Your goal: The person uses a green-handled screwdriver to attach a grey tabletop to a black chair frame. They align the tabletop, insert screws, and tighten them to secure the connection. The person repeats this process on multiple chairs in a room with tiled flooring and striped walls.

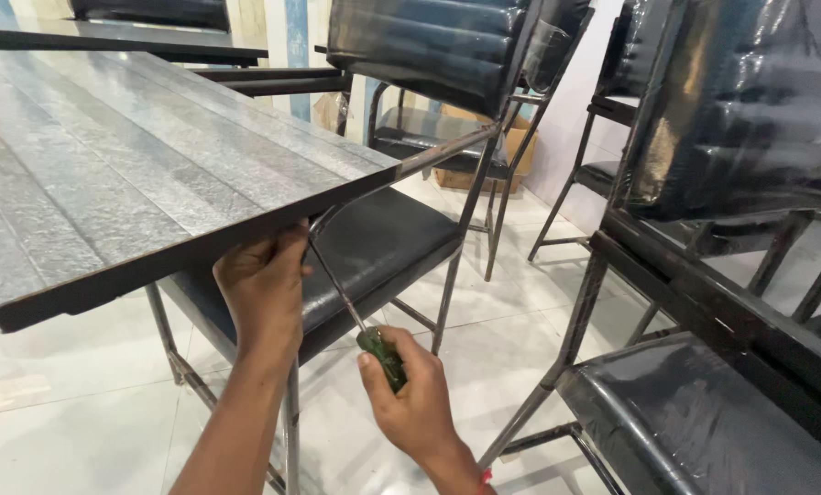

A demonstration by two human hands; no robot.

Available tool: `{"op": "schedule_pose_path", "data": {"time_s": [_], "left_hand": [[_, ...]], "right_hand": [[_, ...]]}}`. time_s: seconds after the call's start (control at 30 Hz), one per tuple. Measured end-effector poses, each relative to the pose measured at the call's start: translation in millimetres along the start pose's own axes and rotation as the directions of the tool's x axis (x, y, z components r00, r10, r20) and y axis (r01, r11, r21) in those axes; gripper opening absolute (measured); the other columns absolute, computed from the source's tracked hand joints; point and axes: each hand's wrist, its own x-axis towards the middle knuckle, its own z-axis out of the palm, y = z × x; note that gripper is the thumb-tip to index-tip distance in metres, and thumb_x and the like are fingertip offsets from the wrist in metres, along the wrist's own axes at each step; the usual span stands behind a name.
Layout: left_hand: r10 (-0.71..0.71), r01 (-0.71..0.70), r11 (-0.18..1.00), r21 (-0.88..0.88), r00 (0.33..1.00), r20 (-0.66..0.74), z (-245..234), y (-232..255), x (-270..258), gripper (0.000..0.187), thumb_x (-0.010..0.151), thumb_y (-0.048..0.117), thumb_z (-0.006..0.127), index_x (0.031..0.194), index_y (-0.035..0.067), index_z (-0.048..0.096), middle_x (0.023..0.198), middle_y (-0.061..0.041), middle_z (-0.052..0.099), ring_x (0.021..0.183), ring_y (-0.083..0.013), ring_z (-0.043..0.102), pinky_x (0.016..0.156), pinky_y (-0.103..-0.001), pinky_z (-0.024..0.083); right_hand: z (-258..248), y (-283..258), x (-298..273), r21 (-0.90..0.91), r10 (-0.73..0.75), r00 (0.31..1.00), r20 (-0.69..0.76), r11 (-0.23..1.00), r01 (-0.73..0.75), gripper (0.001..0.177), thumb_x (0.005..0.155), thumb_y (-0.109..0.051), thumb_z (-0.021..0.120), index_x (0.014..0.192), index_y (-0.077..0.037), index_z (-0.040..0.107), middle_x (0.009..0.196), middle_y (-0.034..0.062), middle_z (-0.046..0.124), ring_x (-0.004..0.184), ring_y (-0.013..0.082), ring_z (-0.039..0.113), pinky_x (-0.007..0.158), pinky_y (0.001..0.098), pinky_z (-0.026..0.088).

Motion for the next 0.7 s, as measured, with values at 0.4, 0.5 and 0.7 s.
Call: {"op": "schedule_pose_path", "data": {"time_s": [0.4,0.5,0.7], "left_hand": [[-0.020,0.021,1.000,-0.020,1.000,0.005,5,1,0,0.009,0.095,0.009,0.071,0.089,0.005,0.075,0.075,0.003,0.069,0.059,-0.0032,0.060,0.051,-0.021,0.048],[-0.005,0.005,0.999,0.034,1.000,0.013,6,0,5,0.007,0.093,0.010,0.071,0.092,0.005,0.076,0.077,0.003,0.070,0.062,-0.0025,0.061,0.053,-0.021,0.051],[0.012,-0.013,0.999,0.034,1.000,0.029,7,1,0,0.006,0.092,0.012,0.078,0.091,0.005,0.077,0.077,0.004,0.069,0.064,-0.0014,0.058,0.054,-0.020,0.049]], "right_hand": [[-19,-26,7,0.706,0.111,0.700,0.706,-0.024,-0.708,0.039,0.104,-0.032,0.055,0.114,0.005,0.063,0.077,0.0111,0.066,0.044,0.0101,0.057,0.036,0.0215,0.042],[-13,-25,6,0.692,0.368,0.860,0.354,0.516,-0.505,0.030,0.102,-0.023,0.060,0.109,0.005,0.067,0.071,0.0087,0.063,0.045,0.0107,0.050,0.038,0.0230,0.038],[-17,-27,11,-0.224,-0.302,0.931,-0.203,0.940,0.256,0.021,0.091,-0.009,0.071,0.106,-0.001,0.059,0.084,0.0076,0.067,0.068,0.0154,0.066,0.057,0.0319,0.053]]}}
